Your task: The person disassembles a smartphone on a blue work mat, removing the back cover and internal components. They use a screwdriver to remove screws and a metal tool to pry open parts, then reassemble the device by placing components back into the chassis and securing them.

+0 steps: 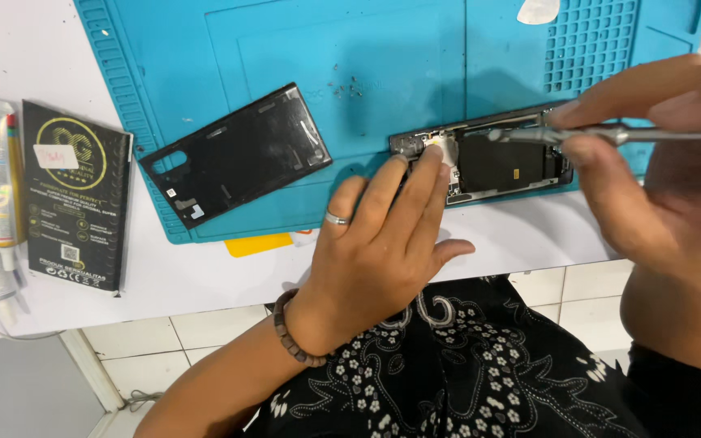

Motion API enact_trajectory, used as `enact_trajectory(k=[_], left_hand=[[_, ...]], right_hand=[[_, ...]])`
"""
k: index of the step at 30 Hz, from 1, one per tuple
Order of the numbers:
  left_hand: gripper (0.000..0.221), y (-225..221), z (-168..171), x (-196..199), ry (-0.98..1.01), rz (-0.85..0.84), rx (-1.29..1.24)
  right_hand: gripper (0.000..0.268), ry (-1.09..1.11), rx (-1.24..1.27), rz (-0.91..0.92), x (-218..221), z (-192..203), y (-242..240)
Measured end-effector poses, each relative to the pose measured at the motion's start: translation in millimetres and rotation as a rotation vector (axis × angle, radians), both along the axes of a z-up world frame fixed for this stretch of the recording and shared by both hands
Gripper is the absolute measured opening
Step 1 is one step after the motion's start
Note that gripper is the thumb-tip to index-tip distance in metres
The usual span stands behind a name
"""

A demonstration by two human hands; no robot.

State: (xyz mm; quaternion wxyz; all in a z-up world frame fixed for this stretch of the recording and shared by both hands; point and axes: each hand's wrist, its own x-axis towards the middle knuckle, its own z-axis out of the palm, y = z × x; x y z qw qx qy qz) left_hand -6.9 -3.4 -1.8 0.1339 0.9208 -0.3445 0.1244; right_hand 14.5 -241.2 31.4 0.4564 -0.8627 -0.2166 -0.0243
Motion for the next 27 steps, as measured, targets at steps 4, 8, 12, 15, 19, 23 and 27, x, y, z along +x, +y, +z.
enact_trajectory(k=[4,8,12,15,19,23,27], left_hand=[[0.061,2.6,-3.2,1.2,-0.062,-0.015,0.077],[0.054,4.9,-2.2,4.1,-0.049,0.003,0.057],[0.054,6.1,-4.0,5.1,-0.052,0.003,0.048],[0.053,6.3,-7.0,4.5,-0.036,-0.016,0.020],[0.051,7.9,-6.5,7.6,0.029,-0.055,-0.054],[0.050,9.2,-5.6,7.5,0.043,-0.047,-0.048],[0.046,7.9,-7.0,7.3,0.039,-0.040,-0.062]], right_hand=[[0.038,-0.025,-0.072,0.167,18.9,-1.8,6.6],[0.035,0.043,-0.075,0.157,23.2,4.2,22.8],[0.034,-0.001,-0.113,0.218,28.3,-0.6,21.5],[0.034,0.003,-0.126,0.197,26.5,-3.6,16.6],[0.037,0.065,-0.155,0.168,23.7,-2.1,12.4],[0.037,0.080,-0.157,0.165,24.2,-4.1,17.2],[0.036,0.056,-0.127,0.168,24.0,-8.1,13.1]])
